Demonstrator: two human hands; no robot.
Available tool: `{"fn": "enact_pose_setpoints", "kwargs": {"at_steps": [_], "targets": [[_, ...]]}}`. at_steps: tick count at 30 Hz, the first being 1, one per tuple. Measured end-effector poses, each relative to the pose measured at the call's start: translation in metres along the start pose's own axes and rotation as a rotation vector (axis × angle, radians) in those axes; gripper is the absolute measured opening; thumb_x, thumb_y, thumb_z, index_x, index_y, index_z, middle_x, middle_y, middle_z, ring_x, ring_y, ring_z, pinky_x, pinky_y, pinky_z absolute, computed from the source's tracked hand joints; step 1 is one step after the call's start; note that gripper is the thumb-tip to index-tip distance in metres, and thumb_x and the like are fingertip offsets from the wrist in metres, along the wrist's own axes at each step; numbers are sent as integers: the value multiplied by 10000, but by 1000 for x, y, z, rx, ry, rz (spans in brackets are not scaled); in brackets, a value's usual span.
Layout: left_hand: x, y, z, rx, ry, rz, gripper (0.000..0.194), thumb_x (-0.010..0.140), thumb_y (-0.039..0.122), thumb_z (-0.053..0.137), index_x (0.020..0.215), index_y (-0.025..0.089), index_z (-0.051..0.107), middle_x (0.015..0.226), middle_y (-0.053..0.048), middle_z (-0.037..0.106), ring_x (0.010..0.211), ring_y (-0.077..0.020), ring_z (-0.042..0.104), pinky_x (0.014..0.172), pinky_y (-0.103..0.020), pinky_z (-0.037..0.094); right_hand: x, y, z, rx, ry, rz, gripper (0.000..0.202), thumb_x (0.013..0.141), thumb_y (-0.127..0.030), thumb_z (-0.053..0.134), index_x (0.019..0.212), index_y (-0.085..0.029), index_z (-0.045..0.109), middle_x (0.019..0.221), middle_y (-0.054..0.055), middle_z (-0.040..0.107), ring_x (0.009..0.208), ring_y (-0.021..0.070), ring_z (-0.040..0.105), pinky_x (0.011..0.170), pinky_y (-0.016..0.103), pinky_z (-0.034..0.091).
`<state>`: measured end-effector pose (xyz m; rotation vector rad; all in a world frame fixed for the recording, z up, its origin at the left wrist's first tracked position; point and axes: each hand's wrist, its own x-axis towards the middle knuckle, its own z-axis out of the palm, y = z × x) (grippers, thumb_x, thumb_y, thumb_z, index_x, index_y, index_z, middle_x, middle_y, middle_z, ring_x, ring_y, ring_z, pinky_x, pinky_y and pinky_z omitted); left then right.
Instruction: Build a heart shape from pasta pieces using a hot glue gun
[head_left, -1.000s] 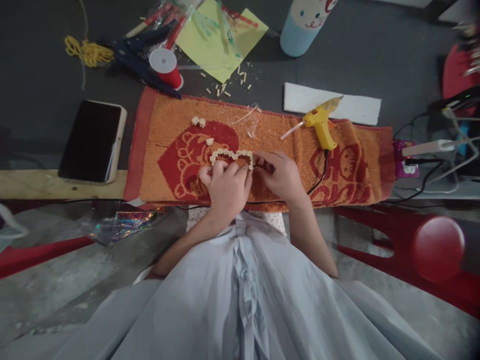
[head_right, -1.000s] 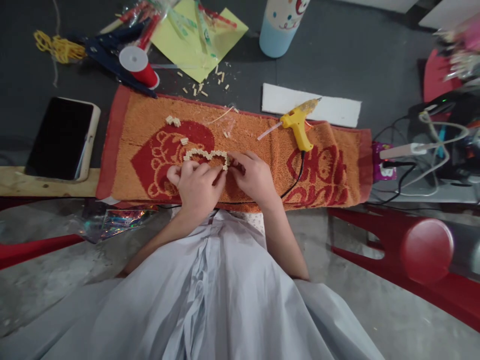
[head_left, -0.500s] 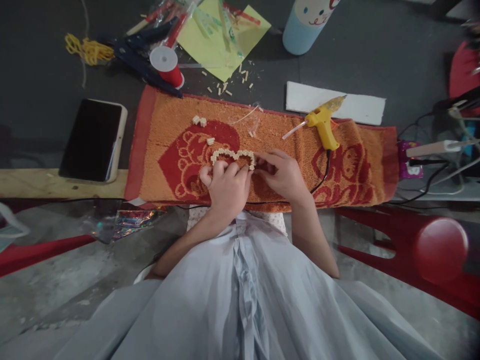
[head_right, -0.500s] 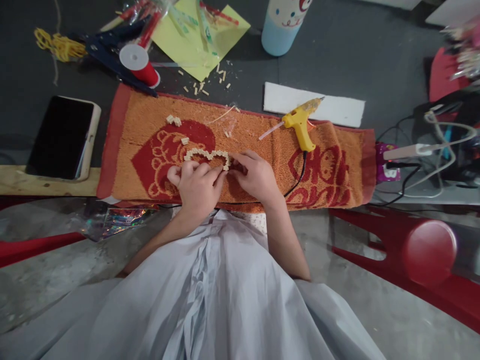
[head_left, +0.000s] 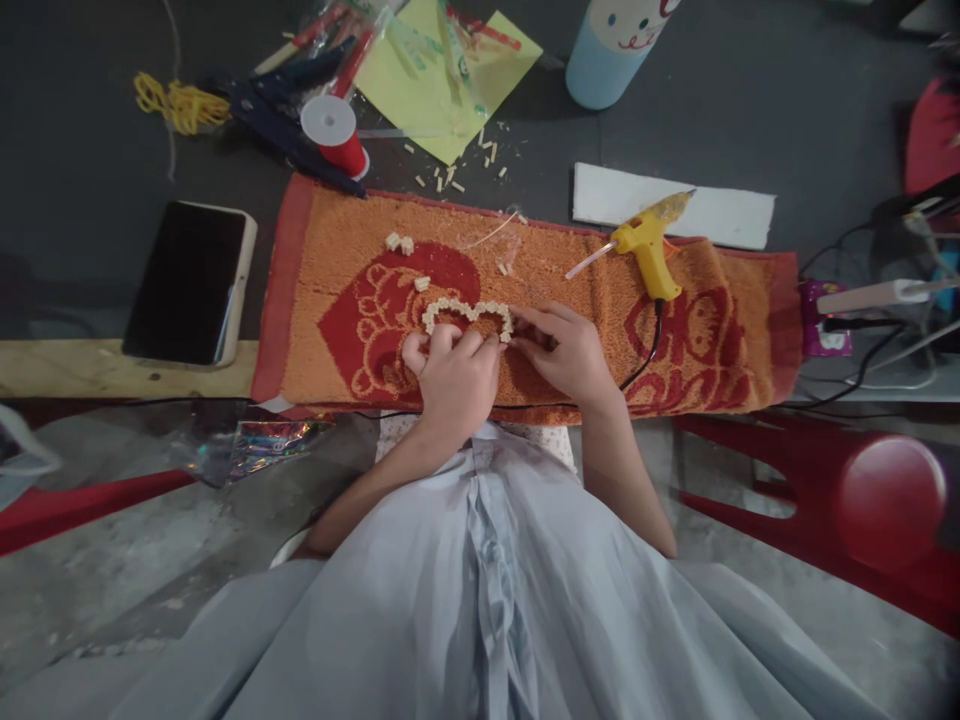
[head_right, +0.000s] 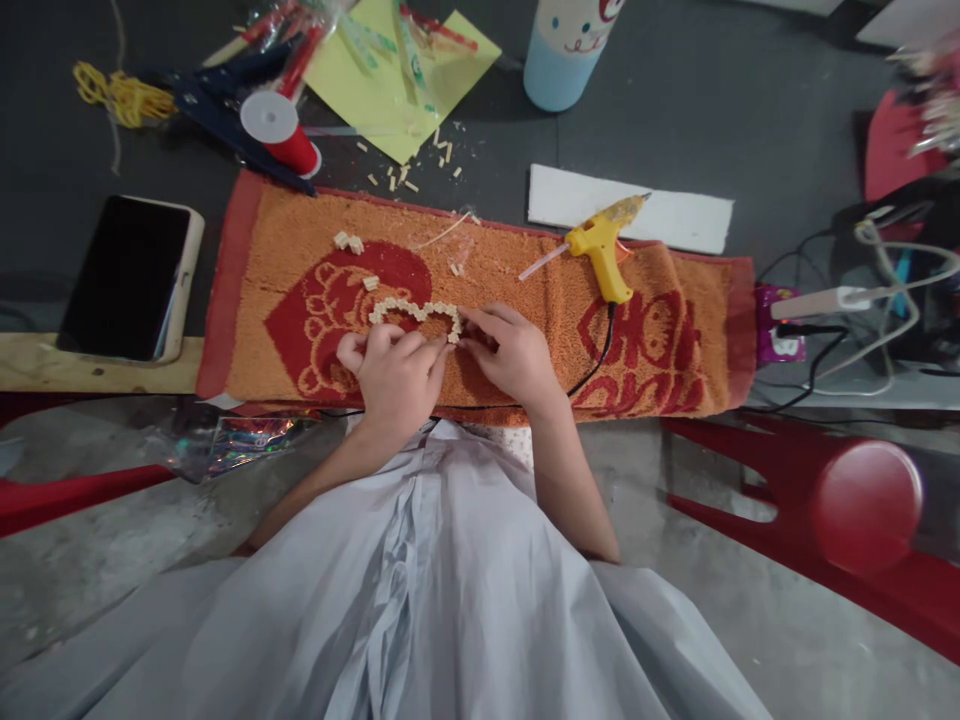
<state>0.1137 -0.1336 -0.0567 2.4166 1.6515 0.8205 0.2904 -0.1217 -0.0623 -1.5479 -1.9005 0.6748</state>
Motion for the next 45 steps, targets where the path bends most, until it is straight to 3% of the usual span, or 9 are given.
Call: {"fn": "enact_pose_setpoints", "kwargs": {"at_steps": [14,22,45], "targets": [[0,-2,-1,-55,-41,-24,178,941,243,570,832,313,693,720,9,669,923,-227,529,895,-490,260,-1,4,2,-5,24,-44,334,860,-252,677,1193,-231,702,943,45,701,827,179,636,766,302,524],[3,0,-3,5,-53,-21,187,953,307,555,872,262,717,777,-25,701,935,-242,549,891,-486,266,0,3,3,-24,43,-47,305,873,-278,669,1173,-238,706,920,40,693,812,186,635,754,310,529],[7,-9,-4,-5,-93,42,218,976,273,521,988,339,728,824,-2,722,981,-232,534,902,-494,254,0,8,4,-22,42,-85,338,882,-386,672,1177,-223,702,888,45,683,756,169,613,708,287,513]]}}
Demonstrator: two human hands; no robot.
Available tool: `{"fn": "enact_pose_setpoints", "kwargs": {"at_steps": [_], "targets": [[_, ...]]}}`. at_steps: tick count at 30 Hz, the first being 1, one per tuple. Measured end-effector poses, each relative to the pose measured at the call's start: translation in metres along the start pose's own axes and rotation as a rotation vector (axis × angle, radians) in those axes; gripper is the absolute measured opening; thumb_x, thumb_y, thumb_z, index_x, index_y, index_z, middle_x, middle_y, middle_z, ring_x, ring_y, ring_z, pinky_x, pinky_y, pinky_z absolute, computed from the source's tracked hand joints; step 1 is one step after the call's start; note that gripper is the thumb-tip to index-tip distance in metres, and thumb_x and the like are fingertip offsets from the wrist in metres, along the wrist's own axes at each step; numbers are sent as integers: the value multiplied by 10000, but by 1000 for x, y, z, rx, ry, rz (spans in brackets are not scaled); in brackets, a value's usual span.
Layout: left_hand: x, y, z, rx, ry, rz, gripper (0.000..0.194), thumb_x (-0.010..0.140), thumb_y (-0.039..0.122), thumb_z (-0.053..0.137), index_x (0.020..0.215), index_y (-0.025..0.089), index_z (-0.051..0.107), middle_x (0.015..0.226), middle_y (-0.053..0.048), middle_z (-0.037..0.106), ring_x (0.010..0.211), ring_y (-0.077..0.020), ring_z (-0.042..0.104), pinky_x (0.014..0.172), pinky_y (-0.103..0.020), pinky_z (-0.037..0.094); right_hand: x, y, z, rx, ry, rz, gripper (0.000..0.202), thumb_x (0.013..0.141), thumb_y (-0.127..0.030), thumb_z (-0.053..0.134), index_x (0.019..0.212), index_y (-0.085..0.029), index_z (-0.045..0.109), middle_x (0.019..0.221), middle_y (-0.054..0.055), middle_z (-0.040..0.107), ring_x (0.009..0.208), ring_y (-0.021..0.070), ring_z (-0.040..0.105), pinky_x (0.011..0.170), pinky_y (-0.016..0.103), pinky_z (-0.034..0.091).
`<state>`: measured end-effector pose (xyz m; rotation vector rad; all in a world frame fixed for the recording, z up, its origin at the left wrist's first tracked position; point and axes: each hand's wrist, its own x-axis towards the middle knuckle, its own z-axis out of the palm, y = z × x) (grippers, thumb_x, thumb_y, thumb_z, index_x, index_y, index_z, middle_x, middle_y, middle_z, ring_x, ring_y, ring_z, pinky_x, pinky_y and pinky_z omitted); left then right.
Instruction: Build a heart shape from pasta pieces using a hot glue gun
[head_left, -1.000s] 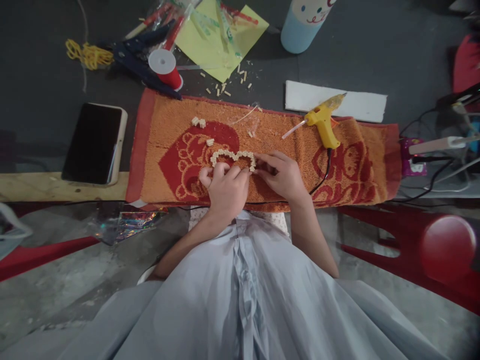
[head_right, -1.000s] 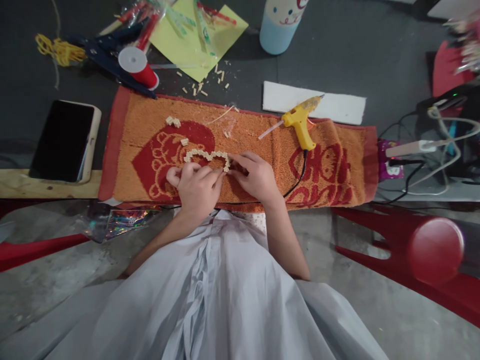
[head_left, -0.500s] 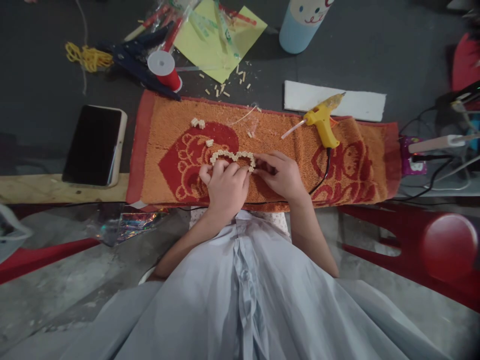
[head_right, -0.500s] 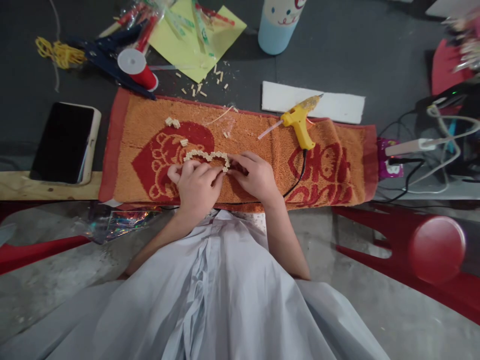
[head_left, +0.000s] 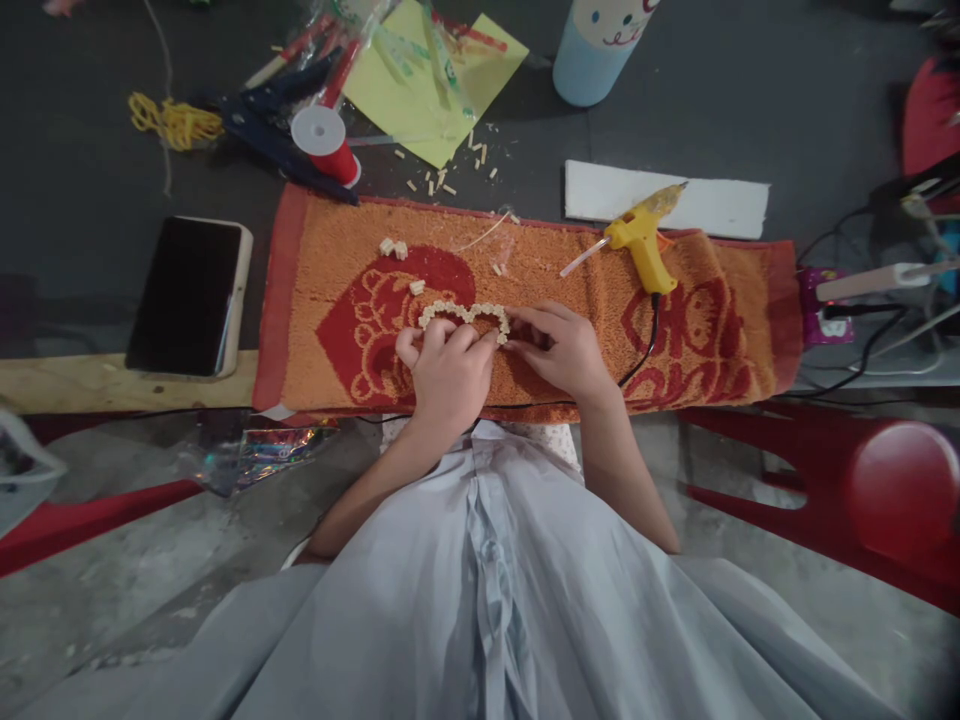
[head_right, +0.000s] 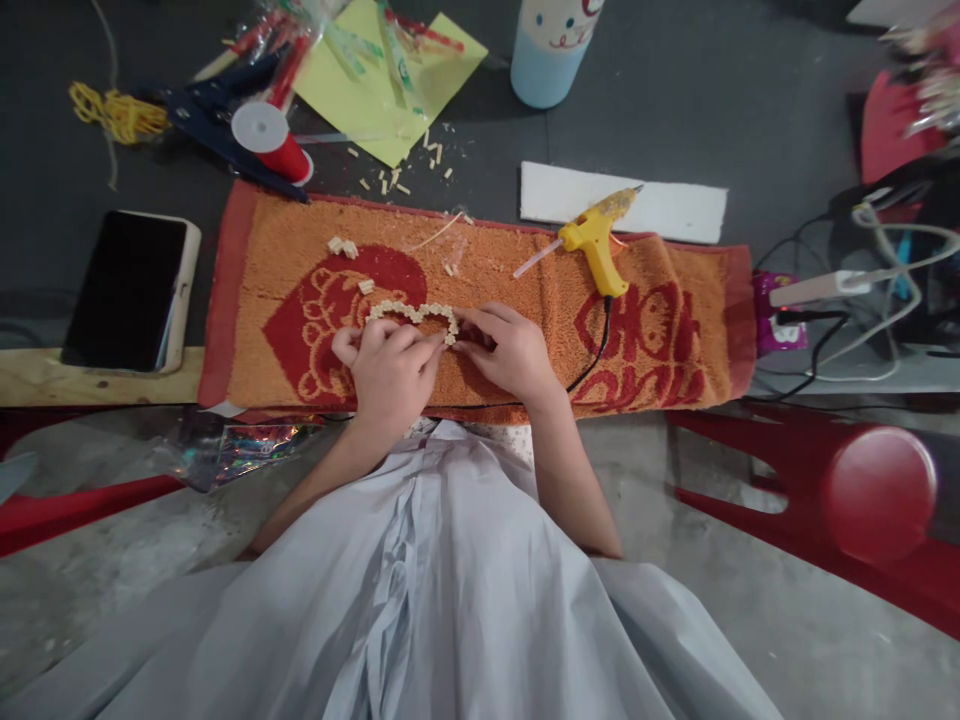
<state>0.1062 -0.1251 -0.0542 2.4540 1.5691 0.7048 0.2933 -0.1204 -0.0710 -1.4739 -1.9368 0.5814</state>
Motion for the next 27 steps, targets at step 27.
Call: {"fn": "enact_pose_setpoints", "kwargs": {"at_steps": [27], "targets": [[0,8,2,-52,-18,-56,204,952,361,550,839,276,697,822,-41,700,971,-265,537,940,-524,283,0,-4,-2,13,-9,28,382,829,-160,606,1184,-257,709,895,32,686,780,171,614,730,295,510]]}}
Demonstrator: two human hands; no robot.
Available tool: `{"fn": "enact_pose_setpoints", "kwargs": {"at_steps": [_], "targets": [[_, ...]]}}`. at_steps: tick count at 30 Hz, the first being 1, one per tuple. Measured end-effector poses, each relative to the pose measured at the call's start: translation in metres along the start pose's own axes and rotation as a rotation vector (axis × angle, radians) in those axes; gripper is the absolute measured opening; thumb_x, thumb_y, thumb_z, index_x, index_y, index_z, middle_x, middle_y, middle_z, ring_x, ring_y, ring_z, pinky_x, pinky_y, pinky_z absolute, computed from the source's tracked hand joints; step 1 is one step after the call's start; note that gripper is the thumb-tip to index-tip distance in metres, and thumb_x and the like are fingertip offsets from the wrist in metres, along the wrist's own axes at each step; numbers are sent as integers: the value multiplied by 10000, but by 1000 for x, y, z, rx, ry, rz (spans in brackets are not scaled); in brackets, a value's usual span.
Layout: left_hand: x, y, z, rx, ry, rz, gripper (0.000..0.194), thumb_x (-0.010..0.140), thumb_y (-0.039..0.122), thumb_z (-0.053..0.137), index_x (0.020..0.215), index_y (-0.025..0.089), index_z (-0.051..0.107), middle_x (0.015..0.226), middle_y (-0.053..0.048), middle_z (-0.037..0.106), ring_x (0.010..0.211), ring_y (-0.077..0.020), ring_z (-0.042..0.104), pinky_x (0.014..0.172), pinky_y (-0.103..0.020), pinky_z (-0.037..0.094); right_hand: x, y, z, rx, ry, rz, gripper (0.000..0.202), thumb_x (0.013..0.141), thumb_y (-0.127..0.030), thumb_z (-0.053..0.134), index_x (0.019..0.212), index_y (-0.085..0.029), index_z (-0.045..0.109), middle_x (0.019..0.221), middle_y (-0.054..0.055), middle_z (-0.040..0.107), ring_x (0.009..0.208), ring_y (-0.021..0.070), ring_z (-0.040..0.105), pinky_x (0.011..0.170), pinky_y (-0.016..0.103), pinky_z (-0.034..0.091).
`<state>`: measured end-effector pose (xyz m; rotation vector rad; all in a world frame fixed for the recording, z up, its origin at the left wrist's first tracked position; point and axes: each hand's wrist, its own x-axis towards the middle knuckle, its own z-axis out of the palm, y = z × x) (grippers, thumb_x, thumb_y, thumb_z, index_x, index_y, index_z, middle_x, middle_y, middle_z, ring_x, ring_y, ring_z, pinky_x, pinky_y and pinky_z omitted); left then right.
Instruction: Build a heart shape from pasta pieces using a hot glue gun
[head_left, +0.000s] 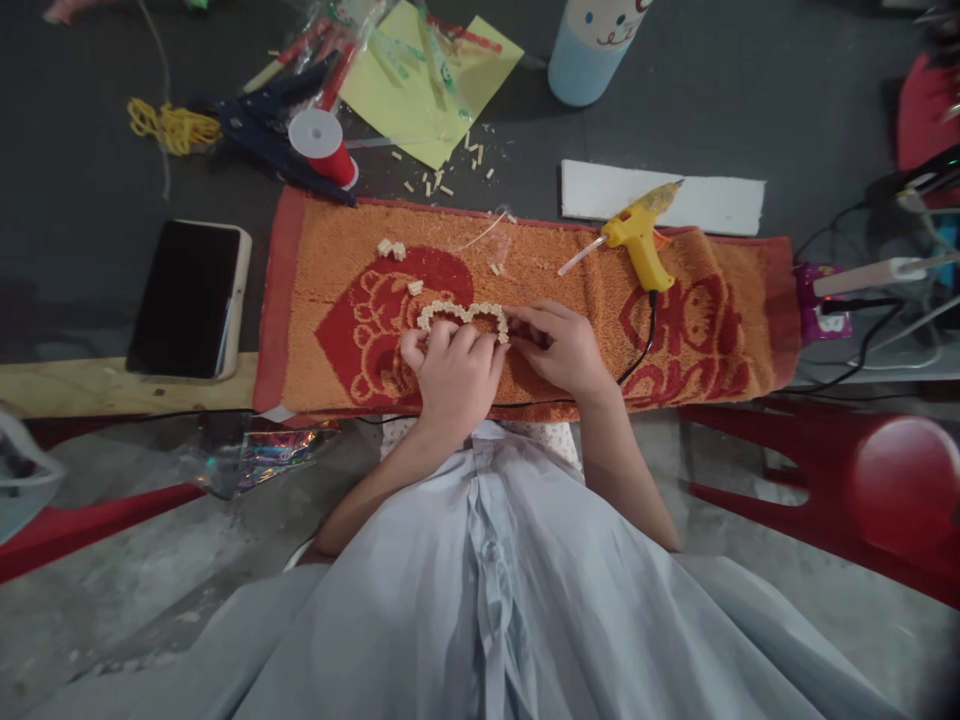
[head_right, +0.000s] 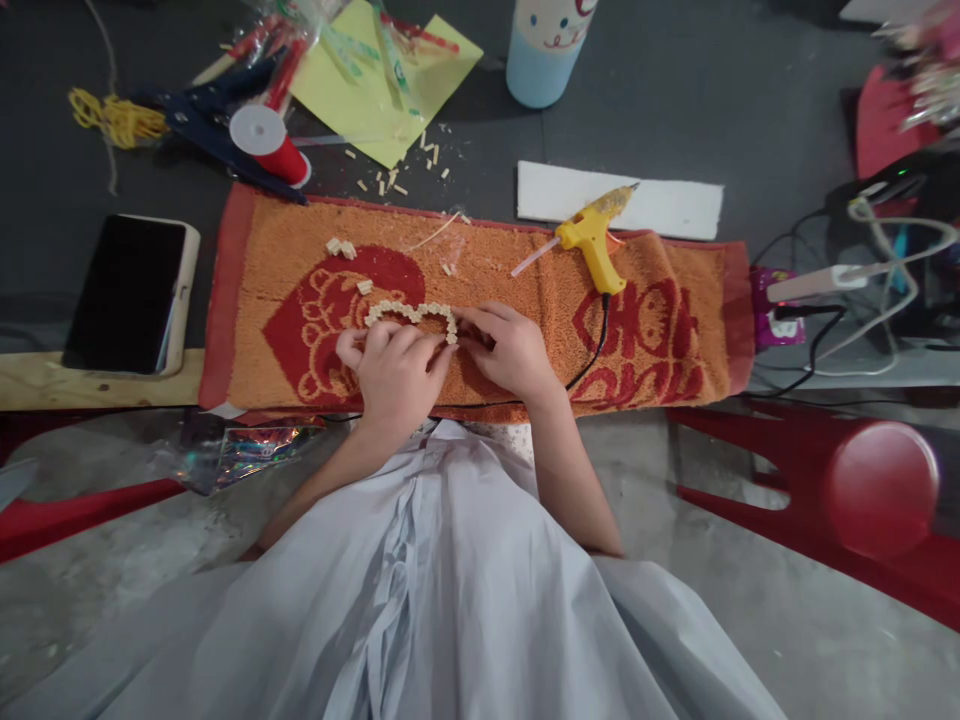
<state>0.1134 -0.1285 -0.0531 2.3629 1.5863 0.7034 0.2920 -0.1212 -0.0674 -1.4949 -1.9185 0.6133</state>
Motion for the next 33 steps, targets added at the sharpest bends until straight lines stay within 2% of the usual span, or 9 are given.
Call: {"fn": "enact_pose_setpoints", "kwargs": {"at_steps": [11,21,27,33], "targets": [[2,2,-2,1,-30,-1,189,942,287,529,895,282,713,817,-36,684,966,-257,545,951,-524,285,1,3,0,38,-1,-19,317,866,-222,627,1172,-246,707,917,33,693,785,166,617,733,288,509],[1,-1,-1,-19,-71,6,253,971,247,478,1067,306,705,883,-44,718,995,-258,545,944,-521,284,1,2,0,38,-2,-3,296,878,-317,657,1163,-251,705,928,41,703,791,177,630,739,307,525],[1,0,-4,4,-40,-15,213,962,250,498,952,281,709,879,-53,709,985,-268,547,932,-512,285,1,1,0,15,-3,12,302,873,-363,666,1146,-243,711,901,38,698,767,173,623,720,295,514],[2,0,-4,25,-47,28,183,958,260,519,906,285,693,860,-34,705,999,-258,539,933,-510,280,0,2,0,5,-2,-6,307,869,-288,657,1169,-238,700,925,36,696,762,164,613,714,284,507]]}}
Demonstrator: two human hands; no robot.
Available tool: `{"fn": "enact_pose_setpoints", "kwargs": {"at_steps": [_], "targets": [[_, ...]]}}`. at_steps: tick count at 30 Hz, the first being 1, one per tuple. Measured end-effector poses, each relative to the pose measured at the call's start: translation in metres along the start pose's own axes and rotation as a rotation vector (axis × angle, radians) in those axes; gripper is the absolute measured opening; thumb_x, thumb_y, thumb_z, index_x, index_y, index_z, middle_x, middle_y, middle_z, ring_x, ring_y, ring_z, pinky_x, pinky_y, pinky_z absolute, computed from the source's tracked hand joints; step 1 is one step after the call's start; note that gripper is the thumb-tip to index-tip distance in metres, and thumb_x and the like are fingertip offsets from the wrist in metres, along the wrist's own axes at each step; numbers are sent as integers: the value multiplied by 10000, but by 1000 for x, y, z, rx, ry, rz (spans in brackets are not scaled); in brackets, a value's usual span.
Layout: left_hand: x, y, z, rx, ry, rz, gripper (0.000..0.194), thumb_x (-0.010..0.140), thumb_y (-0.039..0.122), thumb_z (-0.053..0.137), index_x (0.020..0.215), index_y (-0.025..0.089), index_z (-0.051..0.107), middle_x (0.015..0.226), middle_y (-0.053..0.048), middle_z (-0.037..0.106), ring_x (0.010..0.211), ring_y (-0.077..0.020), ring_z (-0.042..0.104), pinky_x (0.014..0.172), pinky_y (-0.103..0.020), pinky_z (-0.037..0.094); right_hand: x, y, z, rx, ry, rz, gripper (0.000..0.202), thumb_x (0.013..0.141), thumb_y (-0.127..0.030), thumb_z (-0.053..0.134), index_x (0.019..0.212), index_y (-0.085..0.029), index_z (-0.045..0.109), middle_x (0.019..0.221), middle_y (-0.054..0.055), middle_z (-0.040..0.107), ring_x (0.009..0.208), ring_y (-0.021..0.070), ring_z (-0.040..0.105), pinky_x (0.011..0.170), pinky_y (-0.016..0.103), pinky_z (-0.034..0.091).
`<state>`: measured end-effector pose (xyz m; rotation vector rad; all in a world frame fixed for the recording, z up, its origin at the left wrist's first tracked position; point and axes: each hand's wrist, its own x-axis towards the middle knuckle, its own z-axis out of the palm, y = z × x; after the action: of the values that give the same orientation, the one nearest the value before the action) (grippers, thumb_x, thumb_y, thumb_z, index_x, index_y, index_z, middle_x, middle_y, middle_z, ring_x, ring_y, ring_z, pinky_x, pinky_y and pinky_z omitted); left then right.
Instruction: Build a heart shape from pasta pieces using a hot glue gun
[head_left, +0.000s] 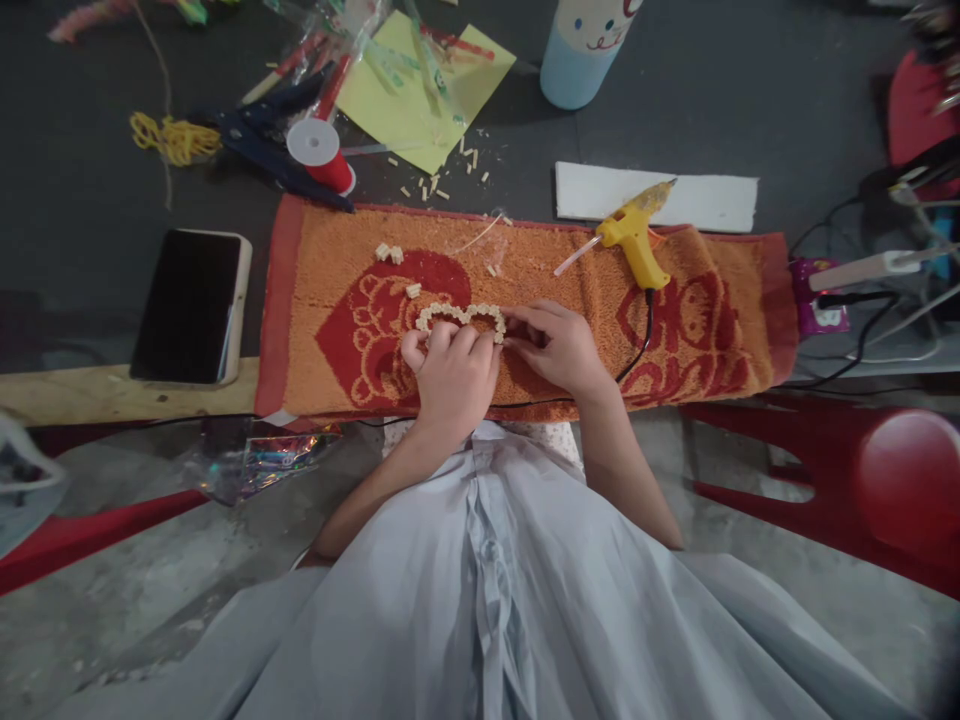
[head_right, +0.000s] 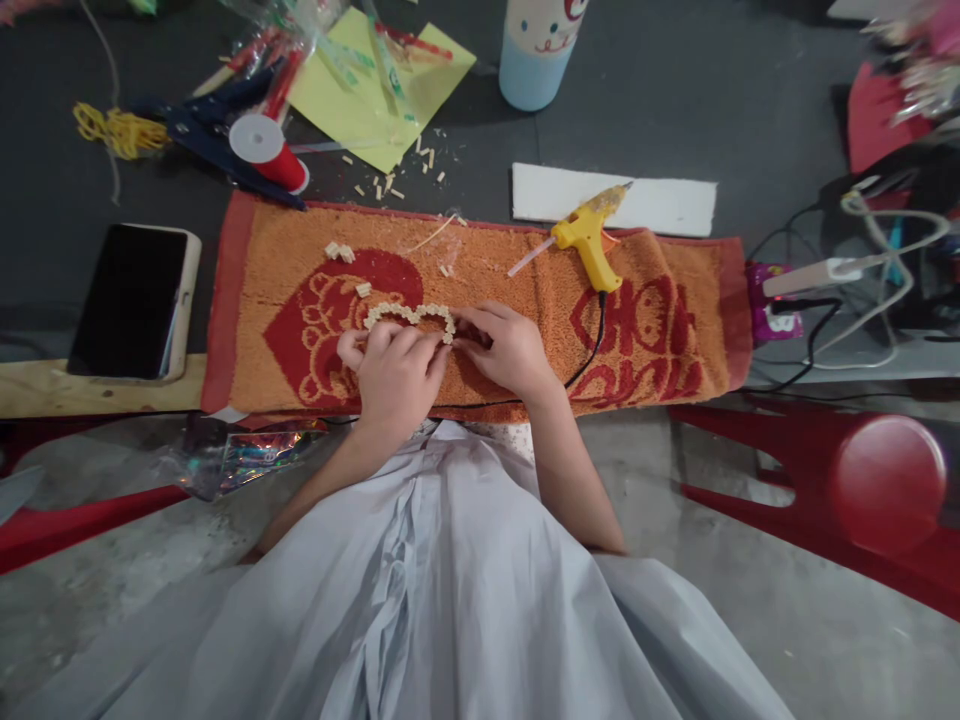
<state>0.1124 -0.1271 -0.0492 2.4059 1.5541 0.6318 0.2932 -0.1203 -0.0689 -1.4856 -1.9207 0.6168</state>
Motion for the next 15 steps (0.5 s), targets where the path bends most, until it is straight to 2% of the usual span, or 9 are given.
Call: {"fn": "enact_pose_setpoints", "kwargs": {"at_steps": [7,15], "targets": [[1,0,3,-11,30,-2,183,959,229,521,883,296,672,836,-9,700,970,-230,535,945,-505,275,0,-1,-1,-15,-5,-6,324,867,-293,653,1184,-245,694,922,33,694,759,164,609,709,284,504],[1,0,1,-63,-17,-33,216,971,231,495,906,297,689,867,-23,701,999,-238,531,958,-501,273,0,-3,-1,-17,7,-4,330,862,-312,662,1177,-223,702,914,46,697,761,169,620,702,287,510]]}}
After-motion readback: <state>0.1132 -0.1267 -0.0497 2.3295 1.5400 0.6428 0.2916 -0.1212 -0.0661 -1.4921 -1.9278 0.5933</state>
